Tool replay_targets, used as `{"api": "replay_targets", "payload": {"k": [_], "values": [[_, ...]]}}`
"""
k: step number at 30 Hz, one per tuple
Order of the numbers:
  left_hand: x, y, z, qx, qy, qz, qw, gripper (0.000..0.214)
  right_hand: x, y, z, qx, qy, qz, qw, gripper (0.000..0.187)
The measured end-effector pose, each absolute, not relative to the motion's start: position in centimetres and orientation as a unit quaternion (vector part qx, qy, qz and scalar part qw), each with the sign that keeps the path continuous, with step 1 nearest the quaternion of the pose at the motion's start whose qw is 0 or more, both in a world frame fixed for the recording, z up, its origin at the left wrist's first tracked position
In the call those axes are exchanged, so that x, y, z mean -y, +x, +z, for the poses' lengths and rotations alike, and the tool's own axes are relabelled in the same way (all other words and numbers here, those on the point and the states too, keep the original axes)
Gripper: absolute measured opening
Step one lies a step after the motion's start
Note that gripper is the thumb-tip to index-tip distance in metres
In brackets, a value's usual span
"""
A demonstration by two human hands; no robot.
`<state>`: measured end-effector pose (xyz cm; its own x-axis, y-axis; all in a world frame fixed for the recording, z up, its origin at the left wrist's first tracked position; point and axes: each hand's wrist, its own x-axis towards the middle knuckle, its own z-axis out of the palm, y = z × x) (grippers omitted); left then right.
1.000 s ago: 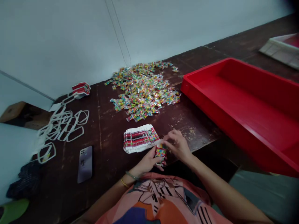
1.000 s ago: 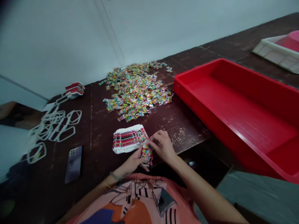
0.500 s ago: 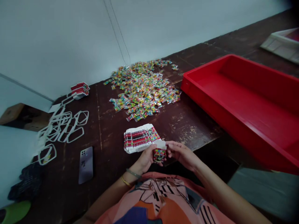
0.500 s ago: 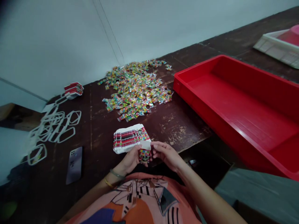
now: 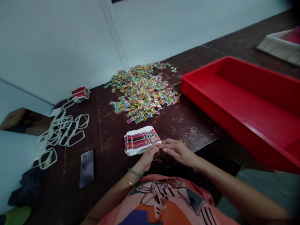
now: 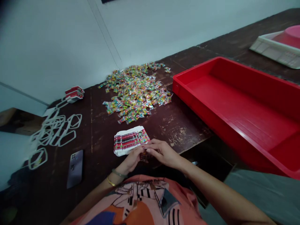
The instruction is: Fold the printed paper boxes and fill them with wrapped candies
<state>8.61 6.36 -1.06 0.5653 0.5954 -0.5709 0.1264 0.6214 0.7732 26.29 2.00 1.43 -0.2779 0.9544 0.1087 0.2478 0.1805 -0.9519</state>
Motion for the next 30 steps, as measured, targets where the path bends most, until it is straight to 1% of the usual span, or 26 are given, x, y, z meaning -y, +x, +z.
{"api": "replay_targets", "payload": {"k": [3, 7, 10, 14, 17, 20, 22, 24, 26, 27, 28, 30], "values": [[-6.4, 8.2, -1.2, -0.406, 0.385, 0.149, 0.815, 0.039, -2.5, 26.6, 1.1, 0.608, -0.464, 0.500, 0.407, 0.025], [-6.4, 7.0, -0.8, -0.313, 0.322, 0.134, 0.883, 0.046, -2.8, 26.6, 0.5, 0.553, -0.474, 0.548, 0.412, 0.024], [-6.1, 6.3, -0.8, -0.279, 0.277, 0.112, 0.913, 0.045, -1.7, 26.0, 0.0, 0.571, -0.478, 0.515, 0.425, 0.025], [-4.9, 6.3, -1.5, -0.319, 0.234, 0.121, 0.911, 0.038, 0.8, 24.5, -1.5, 0.601, -0.524, 0.414, 0.439, 0.030], [-4.3, 6.9, -2.0, -0.327, 0.225, 0.115, 0.911, 0.035, 2.0, 24.4, -1.8, 0.559, -0.555, 0.427, 0.445, 0.027], [-4.5, 7.3, -1.6, -0.298, 0.262, 0.090, 0.913, 0.041, 2.4, 27.0, -0.4, 0.528, -0.563, 0.448, 0.450, 0.025], [-5.0, 7.1, -1.2, -0.297, 0.316, 0.099, 0.896, 0.043, 2.4, 29.7, 0.9, 0.551, -0.579, 0.434, 0.415, 0.023], [-5.4, 6.6, -0.9, -0.326, 0.364, 0.124, 0.864, 0.042, 1.9, 31.9, 1.6, 0.596, -0.610, 0.393, 0.344, 0.021], [-5.6, 5.9, -1.0, -0.362, 0.383, 0.137, 0.839, 0.038, 0.7, 32.3, 1.1, 0.641, -0.626, 0.342, 0.283, 0.021], [-5.5, 5.5, -1.1, -0.376, 0.383, 0.135, 0.833, 0.036, -0.2, 31.7, 0.4, 0.666, -0.617, 0.323, 0.267, 0.021], [-5.4, 5.1, -1.3, -0.385, 0.382, 0.127, 0.830, 0.036, -1.2, 30.7, -0.6, 0.693, -0.598, 0.310, 0.256, 0.027], [-4.9, 4.3, -1.8, -0.393, 0.380, 0.105, 0.831, 0.036, -3.3, 28.4, -2.7, 0.745, -0.551, 0.292, 0.238, 0.048]]}}
